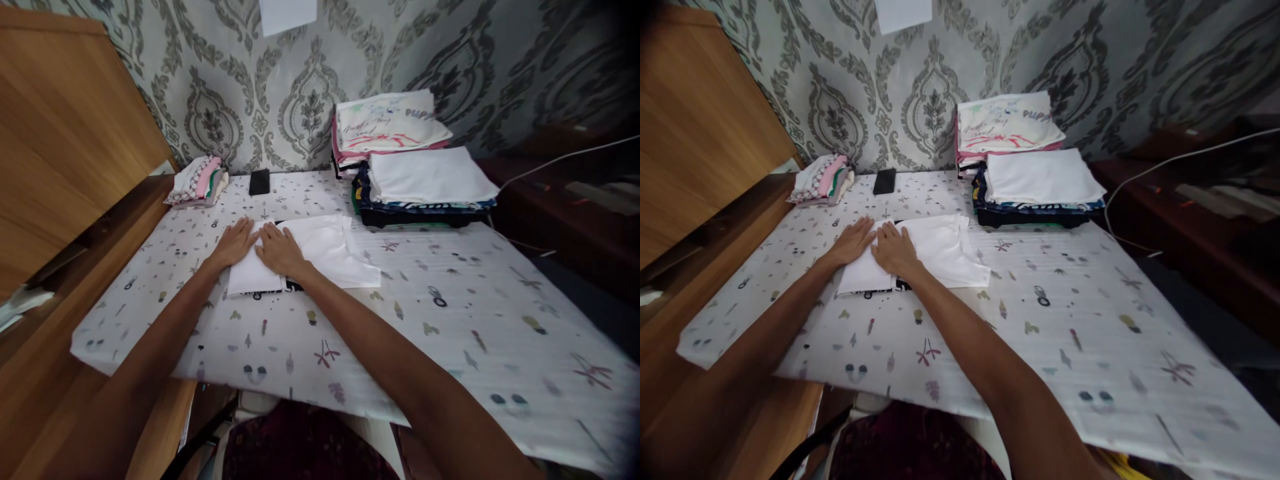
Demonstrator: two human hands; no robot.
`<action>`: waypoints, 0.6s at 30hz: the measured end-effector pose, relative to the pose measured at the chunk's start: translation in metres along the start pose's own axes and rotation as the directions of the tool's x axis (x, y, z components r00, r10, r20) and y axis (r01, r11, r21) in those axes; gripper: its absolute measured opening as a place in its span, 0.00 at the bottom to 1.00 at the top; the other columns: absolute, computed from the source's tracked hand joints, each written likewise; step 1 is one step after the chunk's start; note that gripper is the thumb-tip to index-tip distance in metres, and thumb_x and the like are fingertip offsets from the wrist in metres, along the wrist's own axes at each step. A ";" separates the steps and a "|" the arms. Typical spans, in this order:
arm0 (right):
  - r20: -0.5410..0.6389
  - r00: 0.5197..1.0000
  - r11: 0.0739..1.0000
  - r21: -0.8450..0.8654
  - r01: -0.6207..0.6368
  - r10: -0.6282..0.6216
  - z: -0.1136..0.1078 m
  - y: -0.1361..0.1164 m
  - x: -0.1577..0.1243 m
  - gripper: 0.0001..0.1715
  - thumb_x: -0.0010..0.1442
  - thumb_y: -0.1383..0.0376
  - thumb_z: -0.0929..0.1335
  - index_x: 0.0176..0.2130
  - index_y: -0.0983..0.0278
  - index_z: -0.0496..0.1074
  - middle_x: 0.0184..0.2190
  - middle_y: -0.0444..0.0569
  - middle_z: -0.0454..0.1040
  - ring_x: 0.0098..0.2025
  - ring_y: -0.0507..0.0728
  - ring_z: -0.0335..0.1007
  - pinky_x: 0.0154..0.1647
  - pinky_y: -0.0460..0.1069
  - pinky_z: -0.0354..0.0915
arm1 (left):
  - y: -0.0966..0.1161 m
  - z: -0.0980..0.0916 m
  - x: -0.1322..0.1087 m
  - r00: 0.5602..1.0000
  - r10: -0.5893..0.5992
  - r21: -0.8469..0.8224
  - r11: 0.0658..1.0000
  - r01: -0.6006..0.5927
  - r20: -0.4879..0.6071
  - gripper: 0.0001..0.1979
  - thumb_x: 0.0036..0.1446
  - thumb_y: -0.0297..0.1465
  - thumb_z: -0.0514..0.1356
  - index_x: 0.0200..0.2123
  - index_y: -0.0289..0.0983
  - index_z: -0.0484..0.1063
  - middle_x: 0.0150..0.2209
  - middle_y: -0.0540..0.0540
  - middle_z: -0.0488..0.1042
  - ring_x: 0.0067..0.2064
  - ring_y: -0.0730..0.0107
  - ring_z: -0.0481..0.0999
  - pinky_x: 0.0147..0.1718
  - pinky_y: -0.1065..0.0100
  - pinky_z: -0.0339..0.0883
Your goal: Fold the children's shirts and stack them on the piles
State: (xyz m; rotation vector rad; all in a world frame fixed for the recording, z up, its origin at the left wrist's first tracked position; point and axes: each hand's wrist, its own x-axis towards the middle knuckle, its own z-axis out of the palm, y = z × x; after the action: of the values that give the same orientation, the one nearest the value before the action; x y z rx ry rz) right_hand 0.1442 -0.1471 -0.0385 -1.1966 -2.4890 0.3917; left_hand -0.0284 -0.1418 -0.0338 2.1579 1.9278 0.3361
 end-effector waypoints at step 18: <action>-0.007 1.000 1.000 0.015 0.010 -0.009 0.001 0.003 -0.001 0.33 0.69 0.62 0.56 0.67 0.74 0.59 0.72 0.65 0.53 0.75 0.66 0.43 0.72 0.67 0.42 | 0.023 0.002 -0.121 0.996 -0.078 -0.296 0.953 0.060 -0.052 0.39 0.63 0.51 0.56 0.69 0.36 0.54 0.74 0.33 0.45 0.74 0.48 0.44 0.70 0.49 0.44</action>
State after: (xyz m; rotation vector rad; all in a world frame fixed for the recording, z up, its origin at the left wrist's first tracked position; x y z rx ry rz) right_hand 0.1458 -0.1460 -0.0408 -1.1777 -2.4801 0.4025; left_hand -0.0198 -0.2641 -0.0303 1.9048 1.8440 0.6418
